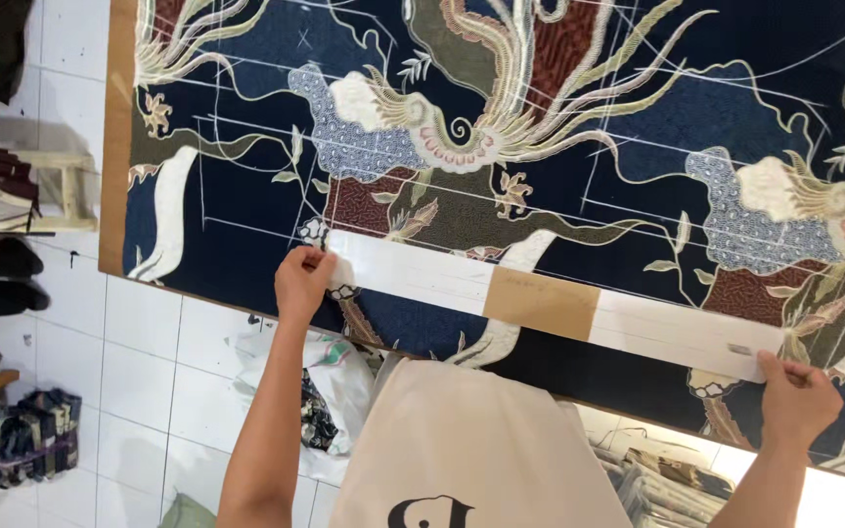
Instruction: The person places a cardboard pattern on a patterned fabric, marks its outline with chalk, and uses a long ruler to draw straight lines. They then wipe the fabric surface with a cloth and reposition the pattern.
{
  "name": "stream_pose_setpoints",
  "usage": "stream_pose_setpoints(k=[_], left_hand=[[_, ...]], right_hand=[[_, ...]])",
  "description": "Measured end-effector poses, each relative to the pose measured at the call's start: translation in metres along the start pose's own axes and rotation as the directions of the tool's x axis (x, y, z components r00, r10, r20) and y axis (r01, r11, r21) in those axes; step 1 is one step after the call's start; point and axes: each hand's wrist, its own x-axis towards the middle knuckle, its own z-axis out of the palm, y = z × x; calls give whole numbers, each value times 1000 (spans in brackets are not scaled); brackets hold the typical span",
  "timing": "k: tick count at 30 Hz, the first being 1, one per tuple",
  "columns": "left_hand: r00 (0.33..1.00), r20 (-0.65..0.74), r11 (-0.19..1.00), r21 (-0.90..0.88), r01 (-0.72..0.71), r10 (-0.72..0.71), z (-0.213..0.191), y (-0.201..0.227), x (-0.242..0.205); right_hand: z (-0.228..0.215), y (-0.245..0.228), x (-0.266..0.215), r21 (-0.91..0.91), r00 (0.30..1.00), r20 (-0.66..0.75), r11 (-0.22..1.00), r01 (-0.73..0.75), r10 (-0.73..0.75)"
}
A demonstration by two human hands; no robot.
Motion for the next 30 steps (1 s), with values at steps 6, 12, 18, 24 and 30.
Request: stream_pose_setpoints(k=[6, 12, 18, 24, 30], left_hand=[[996, -4, 996, -4, 92, -92, -3, 19, 3], [997, -8, 997, -4, 78, -78, -5, 27, 3], [997, -25, 997, -8, 73, -73, 1, 16, 4], [999, 30, 996, -91, 16, -13, 6, -26, 6], [979, 48, 980, -33, -196, 197, 14, -57, 23]], right_hand=[[1, -11, 5, -69, 1000, 3, 997, -30, 30], [-1, -12, 3, -41, 998, 17, 997, -65, 66], [-1, -9, 7, -74, 998, 39, 996, -54, 57], [-1, -2, 14, -26, 1000, 16, 999, -27, 27], [-4, -18, 3, 45, 996, -14, 995, -87, 88]])
